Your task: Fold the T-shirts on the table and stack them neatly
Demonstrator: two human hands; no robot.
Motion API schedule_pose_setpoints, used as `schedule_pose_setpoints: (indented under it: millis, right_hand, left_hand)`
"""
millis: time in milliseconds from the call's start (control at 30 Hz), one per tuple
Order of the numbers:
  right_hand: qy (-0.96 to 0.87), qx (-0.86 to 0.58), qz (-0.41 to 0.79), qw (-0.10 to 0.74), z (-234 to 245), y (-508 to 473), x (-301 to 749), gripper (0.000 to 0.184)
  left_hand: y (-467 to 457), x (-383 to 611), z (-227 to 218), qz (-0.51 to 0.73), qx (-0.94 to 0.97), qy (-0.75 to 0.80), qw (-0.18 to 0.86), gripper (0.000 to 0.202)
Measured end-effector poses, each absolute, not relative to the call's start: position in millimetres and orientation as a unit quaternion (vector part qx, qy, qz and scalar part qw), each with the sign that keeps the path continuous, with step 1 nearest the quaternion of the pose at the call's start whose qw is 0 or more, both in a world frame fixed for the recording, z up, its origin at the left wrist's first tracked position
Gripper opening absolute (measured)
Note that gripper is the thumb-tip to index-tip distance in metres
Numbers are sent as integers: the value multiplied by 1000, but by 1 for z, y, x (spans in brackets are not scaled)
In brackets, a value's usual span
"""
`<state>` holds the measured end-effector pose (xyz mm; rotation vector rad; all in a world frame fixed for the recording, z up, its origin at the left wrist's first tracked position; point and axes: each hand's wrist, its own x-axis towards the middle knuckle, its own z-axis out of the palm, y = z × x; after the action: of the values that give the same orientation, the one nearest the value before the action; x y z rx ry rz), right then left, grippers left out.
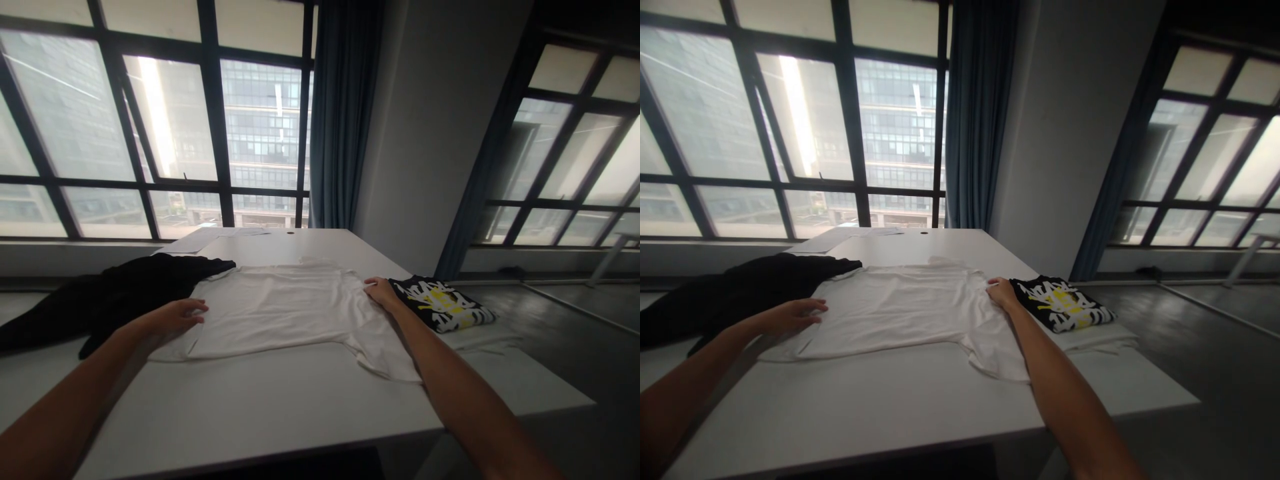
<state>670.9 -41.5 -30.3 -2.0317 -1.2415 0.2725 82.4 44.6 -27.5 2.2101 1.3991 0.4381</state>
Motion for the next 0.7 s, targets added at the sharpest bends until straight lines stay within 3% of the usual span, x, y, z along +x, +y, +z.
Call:
schedule_pose_setpoints:
  millis: [133,300,400,500,700]
  right_hand:
    - [-507,-778,32,370,-25,-46,669,41]
    - [-612,-750,-133,214,-22,-53,656,41]
    - [-620,-766,-133,104,-22,-55,649,39]
    - [-643,-751,-111,104,-23,-53,647,38]
    - [-669,-739,12,75,-32,-55,653,45]
  left_hand:
    - [40,83,-25,146,821,498,238,94]
    - [32,80,-13,108,834,486,239,82]
    - [27,72,-2,93,848,474,218,59]
    - [20,68,10,73,850,473,219,43]
    - [11,69,17,52,850,482,205,43]
